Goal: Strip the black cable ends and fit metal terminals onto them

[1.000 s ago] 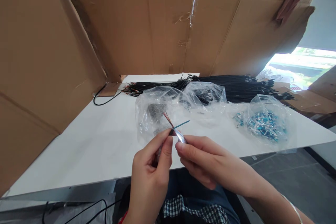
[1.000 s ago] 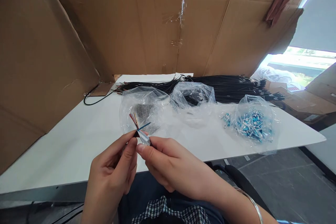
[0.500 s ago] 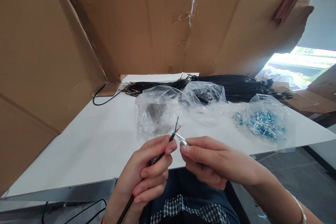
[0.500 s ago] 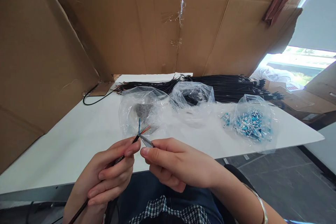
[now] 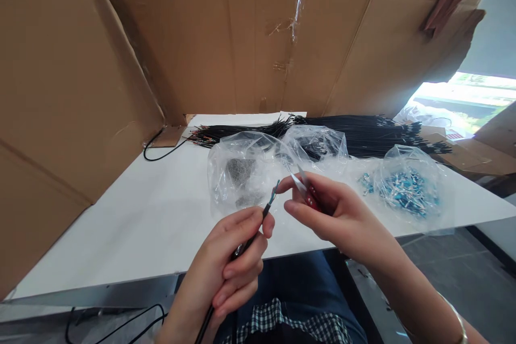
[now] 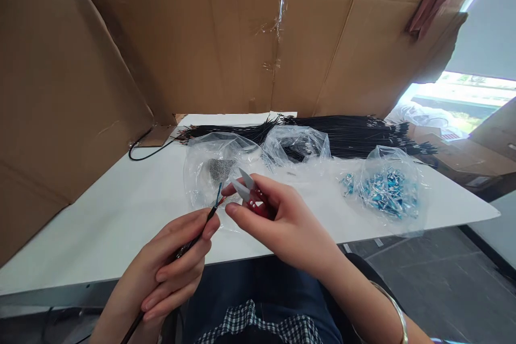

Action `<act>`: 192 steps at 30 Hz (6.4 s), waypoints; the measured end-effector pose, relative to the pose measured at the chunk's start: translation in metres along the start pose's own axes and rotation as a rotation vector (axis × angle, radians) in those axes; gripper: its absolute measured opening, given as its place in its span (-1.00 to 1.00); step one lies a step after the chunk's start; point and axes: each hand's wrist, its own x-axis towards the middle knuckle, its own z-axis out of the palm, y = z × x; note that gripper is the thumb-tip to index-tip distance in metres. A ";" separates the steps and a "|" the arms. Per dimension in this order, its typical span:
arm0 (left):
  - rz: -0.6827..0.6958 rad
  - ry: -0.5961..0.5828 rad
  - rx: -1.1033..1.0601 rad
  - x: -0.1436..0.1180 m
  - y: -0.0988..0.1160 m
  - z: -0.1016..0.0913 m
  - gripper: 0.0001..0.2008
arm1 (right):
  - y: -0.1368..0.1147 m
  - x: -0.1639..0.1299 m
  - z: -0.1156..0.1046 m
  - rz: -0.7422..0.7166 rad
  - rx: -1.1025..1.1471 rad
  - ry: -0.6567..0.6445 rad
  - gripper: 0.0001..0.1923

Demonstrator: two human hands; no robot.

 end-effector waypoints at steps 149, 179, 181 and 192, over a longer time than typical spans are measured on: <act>0.061 0.211 0.874 0.001 -0.001 0.008 -0.67 | 0.031 0.020 -0.029 -0.226 -0.196 -0.184 -0.84; 0.887 0.728 1.604 0.022 -0.036 -0.007 -0.73 | 0.040 0.018 -0.005 0.434 0.796 -0.295 -0.48; 0.810 0.754 1.589 0.025 -0.033 -0.009 -0.73 | 0.037 0.016 -0.012 0.367 0.814 -0.212 -0.53; 0.556 0.714 1.201 0.022 -0.013 -0.008 -0.73 | 0.042 -0.026 -0.141 -0.258 -0.040 0.918 -0.76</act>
